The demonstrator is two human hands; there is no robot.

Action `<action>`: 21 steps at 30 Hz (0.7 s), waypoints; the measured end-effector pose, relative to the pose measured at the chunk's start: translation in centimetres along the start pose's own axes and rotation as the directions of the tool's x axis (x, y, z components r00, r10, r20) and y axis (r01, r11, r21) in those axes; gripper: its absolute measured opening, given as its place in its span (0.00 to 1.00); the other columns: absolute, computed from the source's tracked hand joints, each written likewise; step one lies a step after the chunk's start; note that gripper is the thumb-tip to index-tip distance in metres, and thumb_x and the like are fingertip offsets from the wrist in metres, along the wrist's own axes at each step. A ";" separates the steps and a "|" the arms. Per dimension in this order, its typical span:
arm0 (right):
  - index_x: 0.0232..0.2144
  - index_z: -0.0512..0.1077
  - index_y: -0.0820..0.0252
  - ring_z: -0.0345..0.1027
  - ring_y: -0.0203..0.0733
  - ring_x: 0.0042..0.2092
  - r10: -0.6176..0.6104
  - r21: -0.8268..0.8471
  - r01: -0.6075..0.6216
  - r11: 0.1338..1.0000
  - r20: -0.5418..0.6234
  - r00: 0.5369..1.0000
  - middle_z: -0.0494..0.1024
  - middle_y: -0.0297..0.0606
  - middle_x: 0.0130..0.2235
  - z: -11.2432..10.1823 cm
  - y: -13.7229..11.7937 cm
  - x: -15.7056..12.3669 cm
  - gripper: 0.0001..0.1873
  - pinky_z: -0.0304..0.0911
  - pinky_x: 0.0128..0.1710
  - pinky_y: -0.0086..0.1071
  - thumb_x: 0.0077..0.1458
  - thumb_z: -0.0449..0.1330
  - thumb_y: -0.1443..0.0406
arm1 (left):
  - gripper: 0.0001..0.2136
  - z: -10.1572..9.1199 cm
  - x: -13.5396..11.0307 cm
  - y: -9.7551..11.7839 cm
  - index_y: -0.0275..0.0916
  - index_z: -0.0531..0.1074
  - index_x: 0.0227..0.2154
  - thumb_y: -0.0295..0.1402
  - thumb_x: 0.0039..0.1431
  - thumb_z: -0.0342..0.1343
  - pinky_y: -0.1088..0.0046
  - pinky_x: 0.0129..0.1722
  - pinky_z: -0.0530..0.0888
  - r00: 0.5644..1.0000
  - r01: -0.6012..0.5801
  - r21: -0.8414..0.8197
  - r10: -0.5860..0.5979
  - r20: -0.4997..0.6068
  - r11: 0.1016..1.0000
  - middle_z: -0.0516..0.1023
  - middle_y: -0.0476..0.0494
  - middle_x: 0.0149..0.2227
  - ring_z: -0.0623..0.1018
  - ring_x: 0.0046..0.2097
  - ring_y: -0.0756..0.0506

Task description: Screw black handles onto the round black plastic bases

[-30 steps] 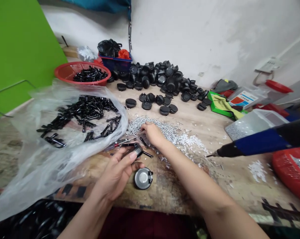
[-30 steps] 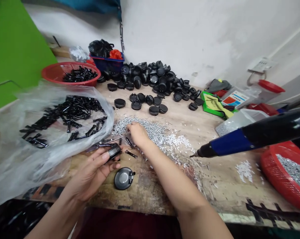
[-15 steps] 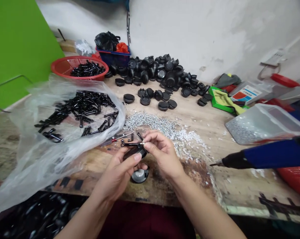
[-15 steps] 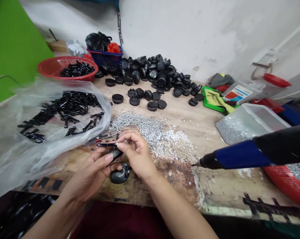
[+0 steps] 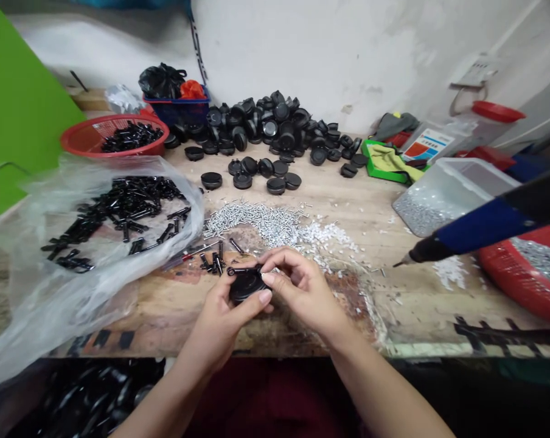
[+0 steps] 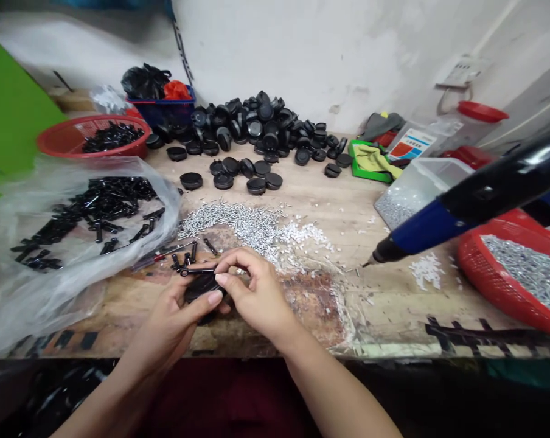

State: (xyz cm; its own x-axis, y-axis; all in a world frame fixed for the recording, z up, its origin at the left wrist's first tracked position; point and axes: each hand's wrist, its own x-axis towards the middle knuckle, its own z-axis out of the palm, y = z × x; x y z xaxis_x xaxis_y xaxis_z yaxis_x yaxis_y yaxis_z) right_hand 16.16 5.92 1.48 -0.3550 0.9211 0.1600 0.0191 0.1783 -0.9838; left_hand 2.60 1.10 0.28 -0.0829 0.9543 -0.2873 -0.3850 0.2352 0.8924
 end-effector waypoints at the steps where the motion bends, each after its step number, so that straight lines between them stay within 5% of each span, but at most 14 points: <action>1: 0.30 0.71 0.56 0.70 0.37 0.45 0.029 0.042 -0.029 0.999 -0.003 1.000 0.75 0.35 0.40 -0.3 0.0 -0.4 0.06 0.64 0.48 0.36 0.52 0.59 0.72 | 0.20 0.3 -0.1 -0.1 0.39 0.72 0.43 0.30 0.45 0.67 0.76 0.31 0.75 1.000 0.016 0.000 -0.016 0.004 1.000 0.76 0.46 0.41 0.75 0.32 0.51; 12: 0.29 0.73 0.57 0.73 0.38 0.44 0.089 0.168 -0.060 0.984 -0.171 0.981 0.77 0.36 0.39 -2.3 0.8 -3.9 0.02 0.67 0.45 0.35 0.51 0.62 0.69 | 0.18 2.9 -1.0 -1.1 0.38 0.73 0.41 0.29 0.45 0.67 0.75 0.32 0.75 0.994 0.089 0.021 -0.090 0.066 0.996 0.75 0.45 0.41 0.74 0.32 0.51; 21: 0.29 0.72 0.58 0.73 0.39 0.41 0.090 -0.003 -0.092 0.996 -0.200 0.976 0.78 0.36 0.38 -2.9 0.5 -5.2 0.04 0.68 0.43 0.34 0.52 0.59 0.71 | 0.19 3.3 -1.3 -1.9 0.38 0.74 0.40 0.30 0.42 0.68 0.74 0.31 0.74 0.989 0.110 0.088 -0.117 0.085 0.990 0.77 0.47 0.34 0.75 0.28 0.51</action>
State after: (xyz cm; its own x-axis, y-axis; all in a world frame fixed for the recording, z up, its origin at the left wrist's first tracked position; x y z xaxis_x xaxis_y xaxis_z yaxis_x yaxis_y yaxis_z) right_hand 20.77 2.20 0.37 -0.1576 0.9839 0.0839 0.0550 0.0936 -0.9941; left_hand 6.48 0.08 0.15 0.0409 0.9322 -0.3597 -0.3091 0.3541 0.8826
